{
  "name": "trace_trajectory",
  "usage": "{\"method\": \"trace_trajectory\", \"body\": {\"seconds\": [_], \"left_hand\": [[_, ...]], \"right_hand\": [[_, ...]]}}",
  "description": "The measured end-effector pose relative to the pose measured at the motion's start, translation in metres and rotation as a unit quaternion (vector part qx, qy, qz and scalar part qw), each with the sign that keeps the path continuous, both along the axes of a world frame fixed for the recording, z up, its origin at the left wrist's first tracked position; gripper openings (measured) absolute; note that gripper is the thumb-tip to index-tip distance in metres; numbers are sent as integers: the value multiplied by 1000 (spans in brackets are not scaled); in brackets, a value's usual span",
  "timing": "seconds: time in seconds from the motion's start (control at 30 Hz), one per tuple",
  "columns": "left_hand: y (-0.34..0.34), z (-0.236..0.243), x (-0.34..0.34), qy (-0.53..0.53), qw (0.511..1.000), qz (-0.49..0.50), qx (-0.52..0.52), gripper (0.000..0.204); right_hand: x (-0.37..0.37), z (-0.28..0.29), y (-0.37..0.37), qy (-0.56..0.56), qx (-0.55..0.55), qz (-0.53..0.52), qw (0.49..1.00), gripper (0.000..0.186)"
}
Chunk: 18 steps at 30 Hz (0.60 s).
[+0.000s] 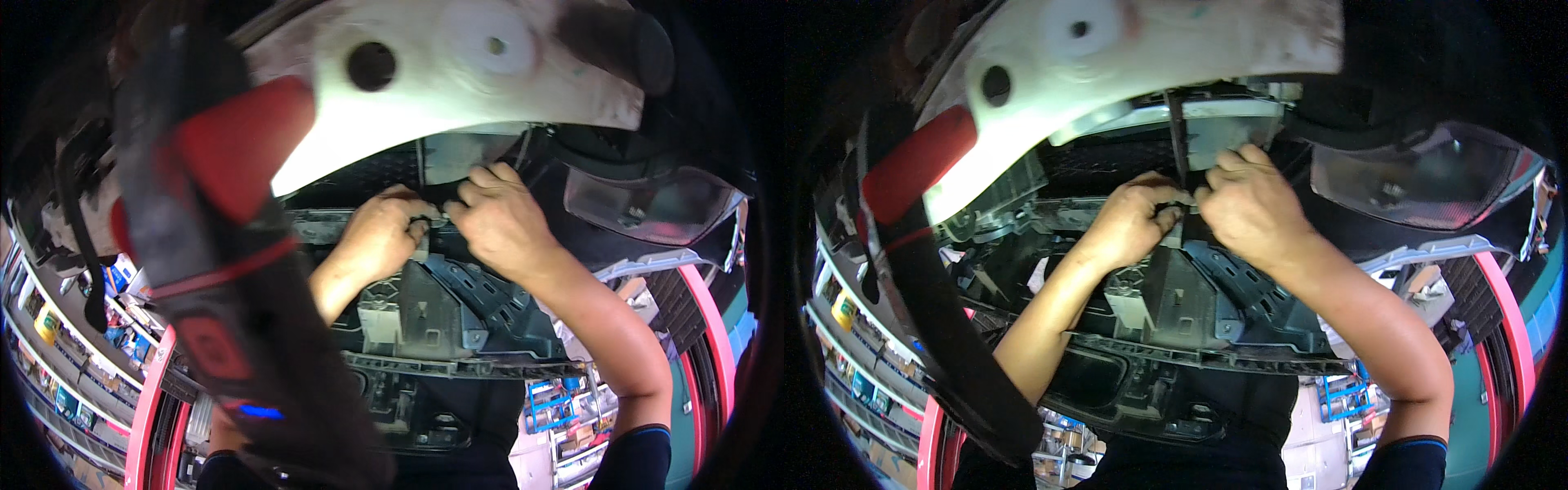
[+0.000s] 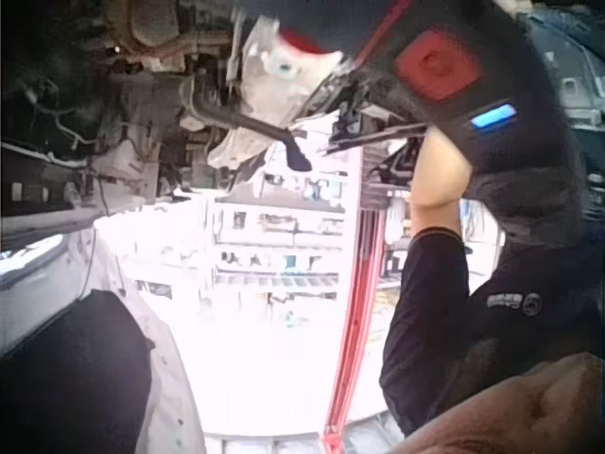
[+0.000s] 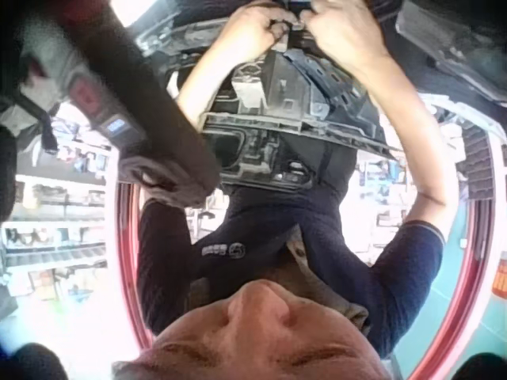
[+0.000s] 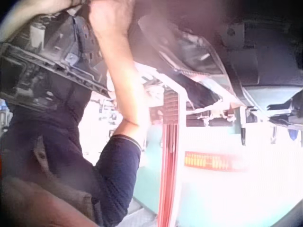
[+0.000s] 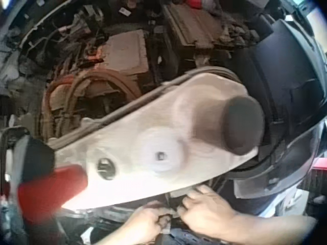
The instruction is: The person installs a car bumper onto the front of a vehicle. They use a cordless impact driver to secure the bumper with screws and fasteners, then align and attach the lower trim piece.
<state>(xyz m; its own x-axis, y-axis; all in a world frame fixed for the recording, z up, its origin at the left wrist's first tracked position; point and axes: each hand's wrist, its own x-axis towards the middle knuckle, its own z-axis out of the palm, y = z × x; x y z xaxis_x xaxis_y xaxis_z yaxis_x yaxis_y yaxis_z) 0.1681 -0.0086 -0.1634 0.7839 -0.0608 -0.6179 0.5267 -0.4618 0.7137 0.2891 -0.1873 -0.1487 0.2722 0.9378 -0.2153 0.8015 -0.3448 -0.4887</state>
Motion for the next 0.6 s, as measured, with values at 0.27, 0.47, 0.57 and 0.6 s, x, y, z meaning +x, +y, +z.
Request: {"method": "trace_trajectory", "body": {"seconds": [0.27, 0.47, 0.57, 0.6], "left_hand": [[2, 0, 6, 25, 999, -3, -44, 26], [8, 4, 5, 38, 998, 11, -46, 28], [12, 13, 8, 6, 999, 4, -44, 27], [14, 13, 11, 10, 999, -7, -45, 27]], "right_hand": [[13, 7, -2, 52, -175, 85, 979, 15], [2, -3, -6, 83, -83, 30, 993, 13], [-7, -15, -12, 90, -70, -3, 993, 10], [-10, -20, -15, 96, -63, -12, 993, 10]]}}
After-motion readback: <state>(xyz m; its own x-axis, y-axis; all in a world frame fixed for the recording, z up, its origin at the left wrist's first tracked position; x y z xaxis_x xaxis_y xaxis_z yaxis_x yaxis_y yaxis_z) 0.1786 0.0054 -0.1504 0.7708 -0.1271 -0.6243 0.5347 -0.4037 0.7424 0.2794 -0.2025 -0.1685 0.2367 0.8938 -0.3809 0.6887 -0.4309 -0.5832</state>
